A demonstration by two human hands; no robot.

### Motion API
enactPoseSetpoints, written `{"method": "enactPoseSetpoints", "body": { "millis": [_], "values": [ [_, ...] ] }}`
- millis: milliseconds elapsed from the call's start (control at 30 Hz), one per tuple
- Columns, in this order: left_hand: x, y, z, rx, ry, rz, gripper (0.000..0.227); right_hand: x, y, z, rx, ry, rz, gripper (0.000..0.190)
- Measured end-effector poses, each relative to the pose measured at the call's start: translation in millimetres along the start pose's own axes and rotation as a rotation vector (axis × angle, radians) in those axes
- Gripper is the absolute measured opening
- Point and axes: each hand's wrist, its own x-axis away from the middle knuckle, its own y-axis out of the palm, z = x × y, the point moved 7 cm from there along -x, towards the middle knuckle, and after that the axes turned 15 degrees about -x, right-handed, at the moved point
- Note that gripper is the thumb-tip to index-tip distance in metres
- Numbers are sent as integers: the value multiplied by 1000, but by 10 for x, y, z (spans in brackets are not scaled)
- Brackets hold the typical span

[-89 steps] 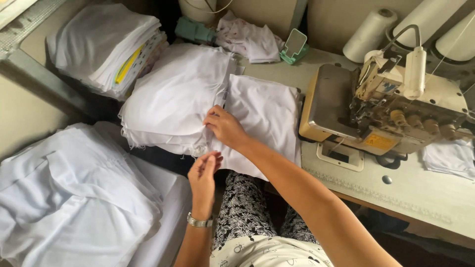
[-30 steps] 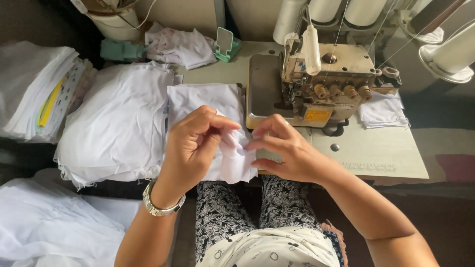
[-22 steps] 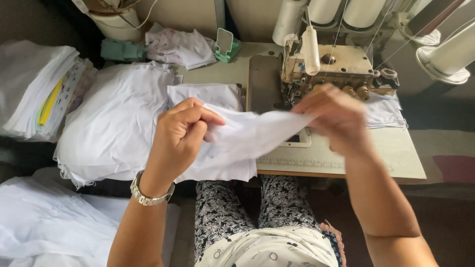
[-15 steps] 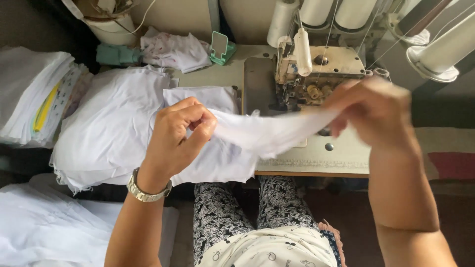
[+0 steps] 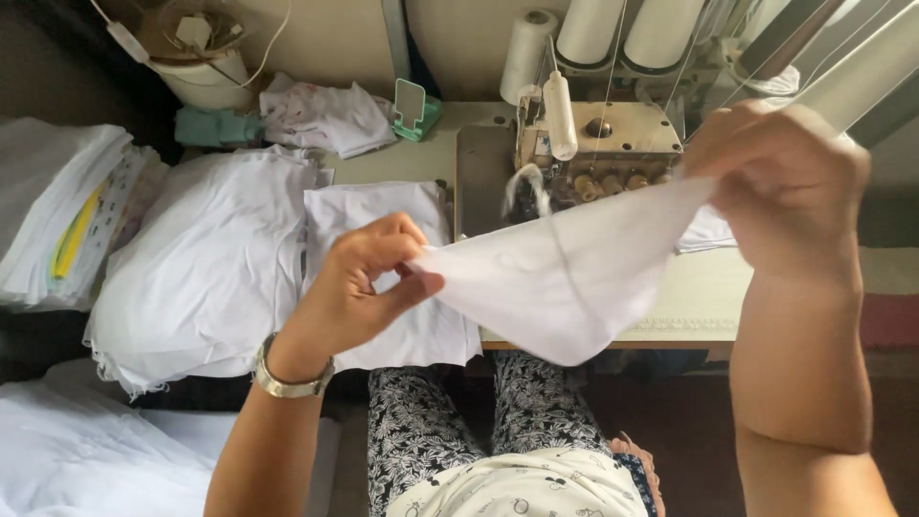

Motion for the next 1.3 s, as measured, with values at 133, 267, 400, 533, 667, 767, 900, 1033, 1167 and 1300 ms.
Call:
{"method": "enactPoseSetpoints", "body": {
  "millis": [133, 267, 400, 533, 667, 767, 900, 1033, 1167, 1300],
  "values": [
    [-45, -83, -21, 300, 30, 68, 12, 11, 159, 48, -35, 41, -129, 26],
    [-129, -167, -304, 913, 66, 210, 13, 84, 166, 178, -500, -22, -11, 24],
    [-461, -380, -320, 980, -7, 364, 10, 94, 423, 182, -588, -73, -29, 20],
    [-712, -415, -181, 640, -114, 320, 18, 364, 766, 208, -523, -20, -72, 14],
    [-841, 134, -553, 489, -250, 61, 9, 767, 1511, 714, -704, 182, -140, 22],
    [-781, 473, -928, 421, -300, -42, 8, 1130, 1619, 1283, -630, 298, 163, 16],
    [-665, 618, -1462, 176, -372, -26, 3, 1600, 1414, 1920, -436, 477, 477, 36],
    [-729, 902, -1934, 40, -362, 23, 13, 1656, 1263, 2014, -430, 552, 575, 62],
    [-826, 1114, -2134, -319, -372, 122, 12, 1704, 1130, 2127, -264, 609, 618, 66],
    [-651, 1357, -1793, -1052, -187, 257, 30, 1677, 1016, 2117, -233, 642, 644, 66]
  ]
}}
